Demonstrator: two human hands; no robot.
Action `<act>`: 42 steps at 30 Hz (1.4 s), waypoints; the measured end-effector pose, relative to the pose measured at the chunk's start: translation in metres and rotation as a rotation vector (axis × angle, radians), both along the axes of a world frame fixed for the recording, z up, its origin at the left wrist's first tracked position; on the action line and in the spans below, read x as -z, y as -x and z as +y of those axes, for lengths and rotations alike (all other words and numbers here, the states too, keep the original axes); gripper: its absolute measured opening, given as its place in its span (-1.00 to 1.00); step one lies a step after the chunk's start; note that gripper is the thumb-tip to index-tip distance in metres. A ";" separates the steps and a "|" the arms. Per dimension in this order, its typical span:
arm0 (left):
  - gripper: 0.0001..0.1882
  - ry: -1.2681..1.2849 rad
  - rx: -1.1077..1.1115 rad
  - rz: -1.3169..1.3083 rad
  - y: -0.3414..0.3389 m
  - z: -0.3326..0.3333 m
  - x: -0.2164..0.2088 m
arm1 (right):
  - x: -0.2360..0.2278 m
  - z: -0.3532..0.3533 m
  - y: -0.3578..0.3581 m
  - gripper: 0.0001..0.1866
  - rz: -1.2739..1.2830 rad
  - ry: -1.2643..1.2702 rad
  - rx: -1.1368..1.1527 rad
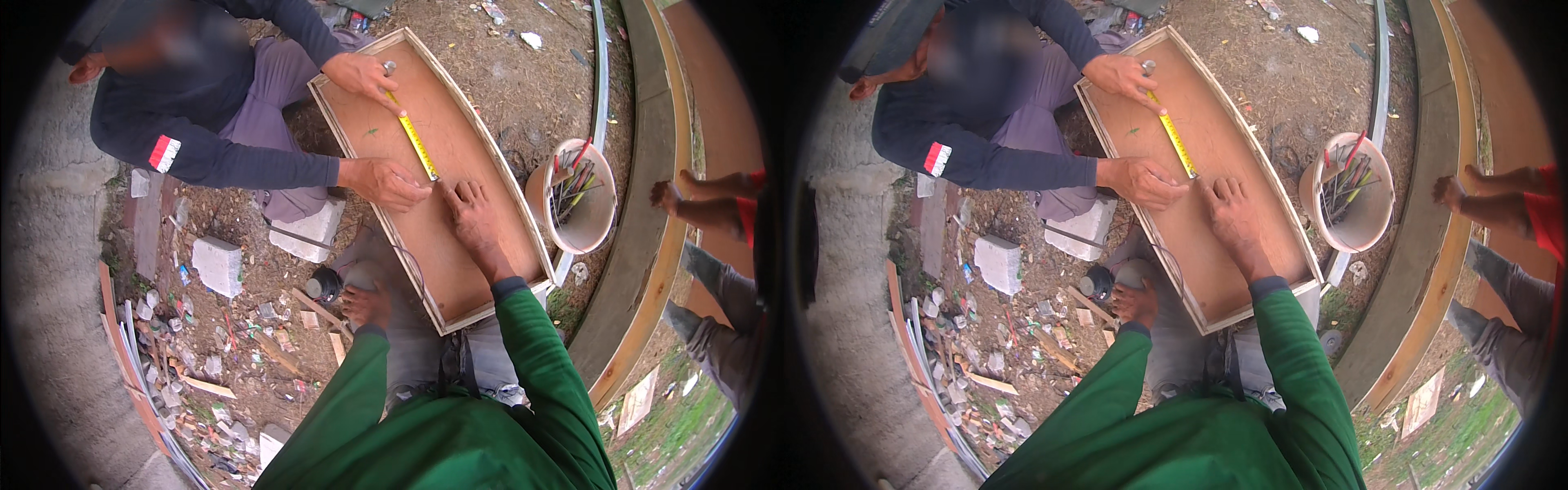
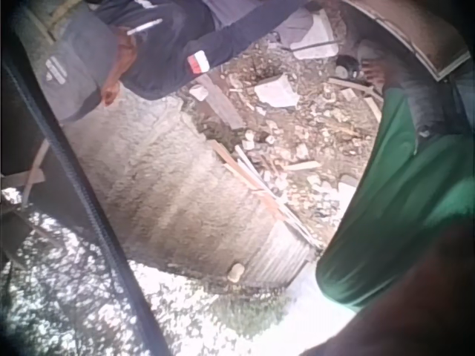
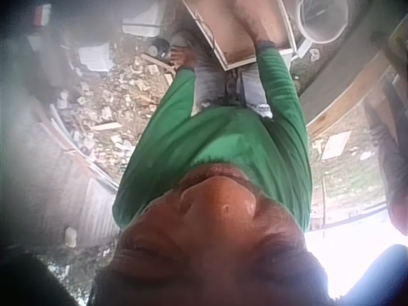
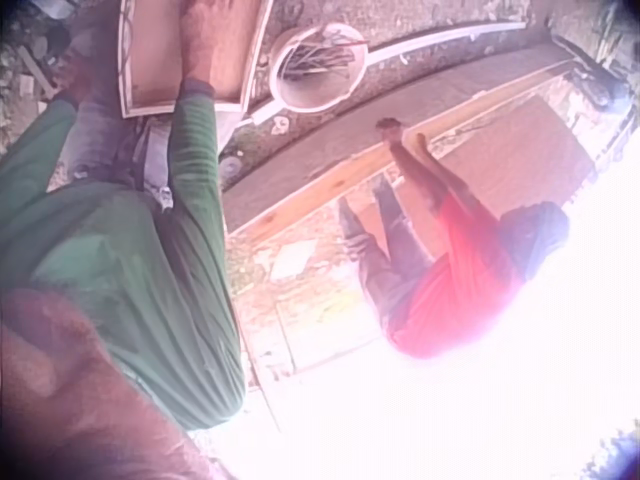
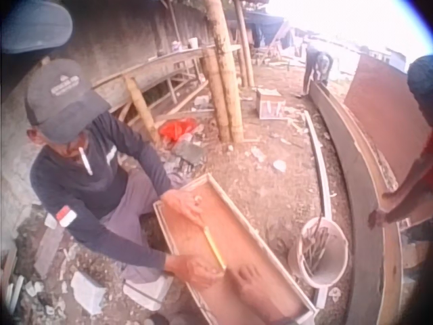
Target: The person uses a power tool to cut a small wooden piece, then measures and marks a wooden frame with a tape measure and pencil. They also use a drill to fasten components together while working alongside others on a larger wooden structure.
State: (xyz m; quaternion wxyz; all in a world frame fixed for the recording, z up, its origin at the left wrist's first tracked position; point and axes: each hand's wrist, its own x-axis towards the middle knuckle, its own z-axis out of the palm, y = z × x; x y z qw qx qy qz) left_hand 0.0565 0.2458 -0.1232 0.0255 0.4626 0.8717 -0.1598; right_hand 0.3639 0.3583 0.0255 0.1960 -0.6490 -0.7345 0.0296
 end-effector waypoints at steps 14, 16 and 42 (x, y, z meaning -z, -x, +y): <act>-0.12 0.034 -0.004 -0.037 -0.010 0.010 -0.030 | 0.003 0.000 -0.001 -0.30 -0.014 -0.003 0.021; -0.13 0.024 0.003 -0.060 -0.010 0.009 -0.031 | 0.001 -0.002 -0.001 -0.34 0.018 0.008 0.014; -0.16 -0.109 0.118 0.099 -0.006 -0.002 -0.012 | -0.009 0.002 0.001 -0.34 0.057 0.000 0.012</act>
